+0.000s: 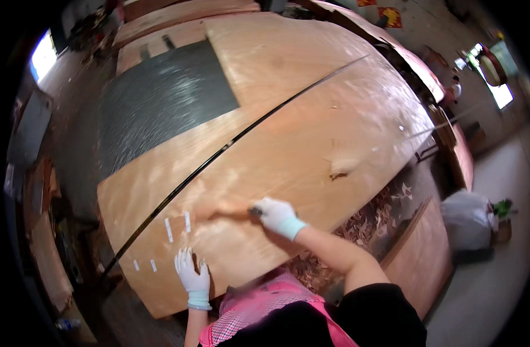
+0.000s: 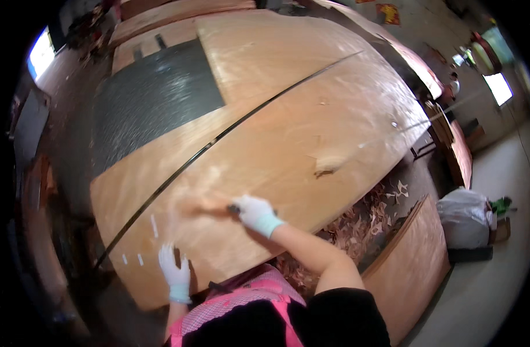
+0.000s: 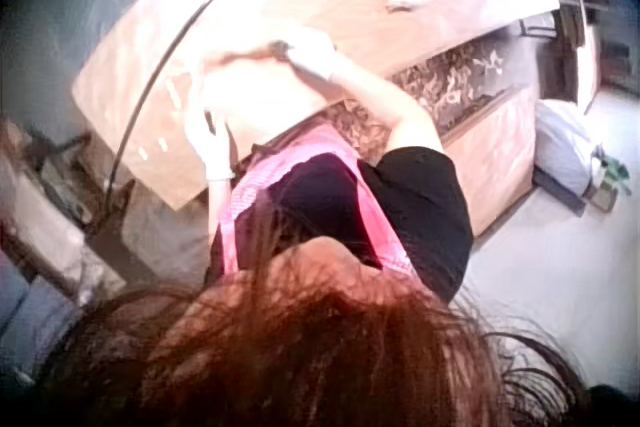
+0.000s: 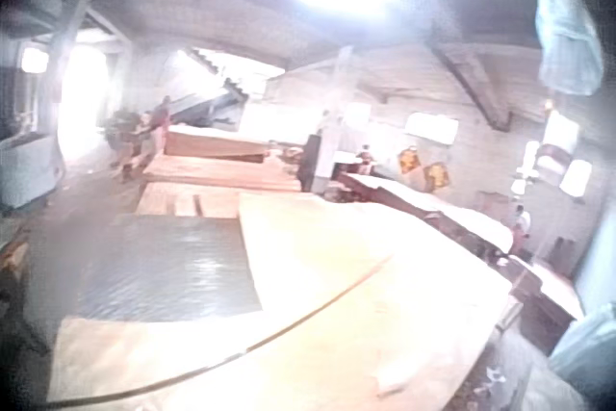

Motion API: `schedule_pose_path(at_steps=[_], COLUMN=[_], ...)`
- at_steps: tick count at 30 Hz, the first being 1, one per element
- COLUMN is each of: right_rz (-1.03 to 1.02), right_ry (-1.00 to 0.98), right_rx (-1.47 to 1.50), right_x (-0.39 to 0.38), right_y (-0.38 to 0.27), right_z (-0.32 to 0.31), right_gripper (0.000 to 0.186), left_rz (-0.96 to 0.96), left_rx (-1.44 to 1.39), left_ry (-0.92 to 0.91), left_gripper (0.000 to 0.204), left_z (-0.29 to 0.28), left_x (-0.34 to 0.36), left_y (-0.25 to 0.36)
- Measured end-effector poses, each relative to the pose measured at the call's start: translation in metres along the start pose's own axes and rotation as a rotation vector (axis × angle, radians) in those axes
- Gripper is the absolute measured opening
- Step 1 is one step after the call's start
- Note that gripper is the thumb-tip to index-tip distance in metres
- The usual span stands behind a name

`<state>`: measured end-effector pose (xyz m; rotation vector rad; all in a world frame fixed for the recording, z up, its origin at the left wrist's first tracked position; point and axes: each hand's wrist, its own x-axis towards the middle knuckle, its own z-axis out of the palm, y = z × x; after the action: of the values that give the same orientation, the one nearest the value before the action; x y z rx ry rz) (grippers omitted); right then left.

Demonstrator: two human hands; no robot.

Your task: The person uses a utility knife to cut a thin sheet of wood veneer on a workbench, then moves to a large table to stack the veneer sheet on top of others and align it.

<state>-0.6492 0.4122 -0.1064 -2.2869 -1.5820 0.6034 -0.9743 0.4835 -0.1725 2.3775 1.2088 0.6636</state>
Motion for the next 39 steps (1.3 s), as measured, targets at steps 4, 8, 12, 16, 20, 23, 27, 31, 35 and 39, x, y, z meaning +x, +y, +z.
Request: schedule_pose_path(at_steps=[4,8,12,16,20,23,27,31,35,39], right_rz=[-0.041,-0.035,0.096,0.104,0.371,0.471,0.602,0.728,0.720,0.483], right_ry=[-0.082,-0.095,-0.323,0.079,0.127,0.225,0.266,0.345,0.429,0.612], right_rx=[0.062,0.175,0.045,0.087,0.153,0.171,0.314,0.344,0.459,0.214], right_x=[-0.062,-0.140,-0.217,-0.297,-0.337,-0.370,-0.418,-0.471,-0.490,-0.465], right_y=[0.026,0.083,0.162,0.259,0.305,0.334,0.358,0.405,0.462,0.501], right_z=[0.022,0.010,-0.024,-0.007,-0.043,-0.053,-0.061,-0.026,-0.020,-0.087], right_gripper=[0.028,0.025,0.035,0.069,0.062,0.049,0.049,0.044,0.034,0.031], left_rz=[-0.064,-0.094,-0.036,0.120,0.253,0.389,0.451,0.298,0.332,0.512], left_rx=[-0.086,-0.027,-0.007,-0.102,-0.207,-0.156,0.053,0.246,0.345,0.221], left_ry=[0.097,0.106,0.152,0.089,-0.040,-0.129,-0.204,-0.427,-0.211,0.039], left_gripper=[0.043,0.041,0.038,0.037,0.041,0.052,0.074,0.095,0.075,0.020], left_z=[0.017,0.030,0.061,0.127,0.200,0.254,0.317,0.359,0.384,0.399], left_x=[-0.005,-0.005,0.000,0.010,0.032,0.056,0.106,0.153,0.174,0.195], left_y=[0.015,0.028,0.099,0.212,0.327,0.397,0.461,0.516,0.514,0.484])
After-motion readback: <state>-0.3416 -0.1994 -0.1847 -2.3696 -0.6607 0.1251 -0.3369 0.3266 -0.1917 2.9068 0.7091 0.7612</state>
